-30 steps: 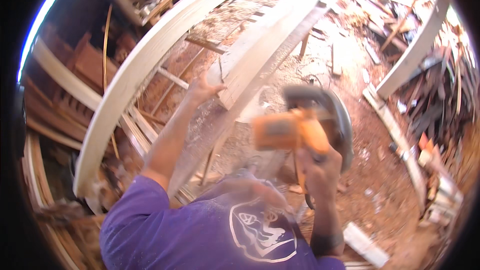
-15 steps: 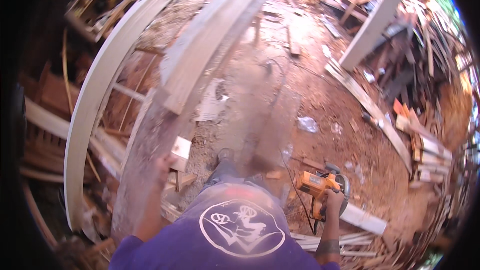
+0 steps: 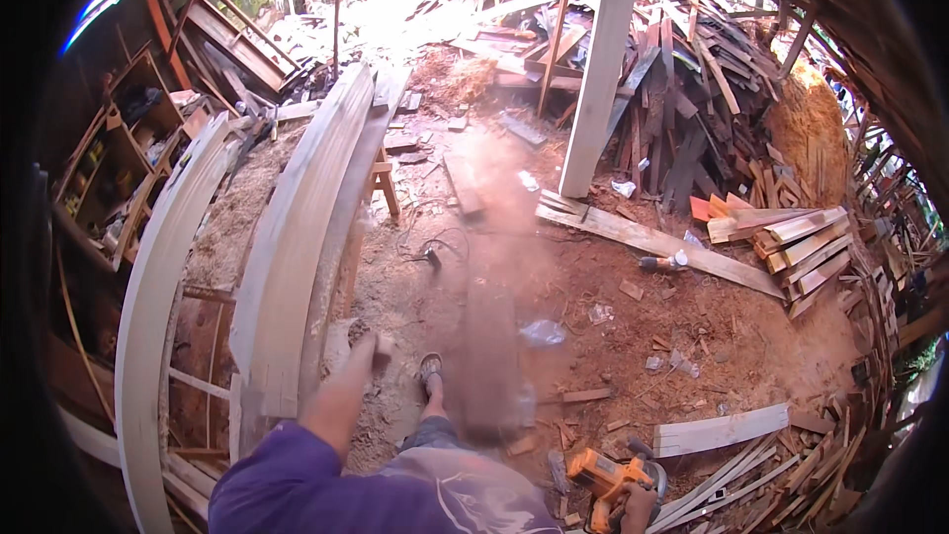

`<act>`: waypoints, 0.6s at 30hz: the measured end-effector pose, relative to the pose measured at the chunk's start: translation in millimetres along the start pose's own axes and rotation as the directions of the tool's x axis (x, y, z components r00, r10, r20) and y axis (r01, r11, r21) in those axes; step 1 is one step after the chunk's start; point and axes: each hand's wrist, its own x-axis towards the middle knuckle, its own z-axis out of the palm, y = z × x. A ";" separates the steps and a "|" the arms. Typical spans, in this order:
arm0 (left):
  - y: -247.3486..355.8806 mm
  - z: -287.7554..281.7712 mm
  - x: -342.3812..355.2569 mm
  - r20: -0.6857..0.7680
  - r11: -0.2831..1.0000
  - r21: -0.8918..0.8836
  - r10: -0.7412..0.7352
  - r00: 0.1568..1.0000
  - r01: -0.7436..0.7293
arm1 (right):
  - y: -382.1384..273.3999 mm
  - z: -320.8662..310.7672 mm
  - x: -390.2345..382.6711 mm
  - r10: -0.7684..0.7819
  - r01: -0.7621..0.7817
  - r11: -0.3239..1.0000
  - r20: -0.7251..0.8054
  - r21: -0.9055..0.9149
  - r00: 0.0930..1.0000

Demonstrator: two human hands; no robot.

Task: The person uses a circular saw to cut through long wooden boards, then picks up and moves the boards around the workshop floor.

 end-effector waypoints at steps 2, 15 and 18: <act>189.7 107.4 44.3 0.271 0.745 -0.607 0.520 0.810 -0.275 | -12.3 32.4 -26.1 -0.065 0.065 0.997 -0.011 -0.046 0.998; 225.7 92.7 54.6 0.727 0.889 0.271 0.062 0.683 -0.369 | -202.6 198.1 -28.8 -0.055 0.046 0.959 0.024 0.280 0.998; 258.3 64.0 61.5 0.632 0.799 0.365 0.164 0.758 -0.477 | -245.8 229.7 1.0 -0.096 0.070 0.968 0.098 0.239 0.991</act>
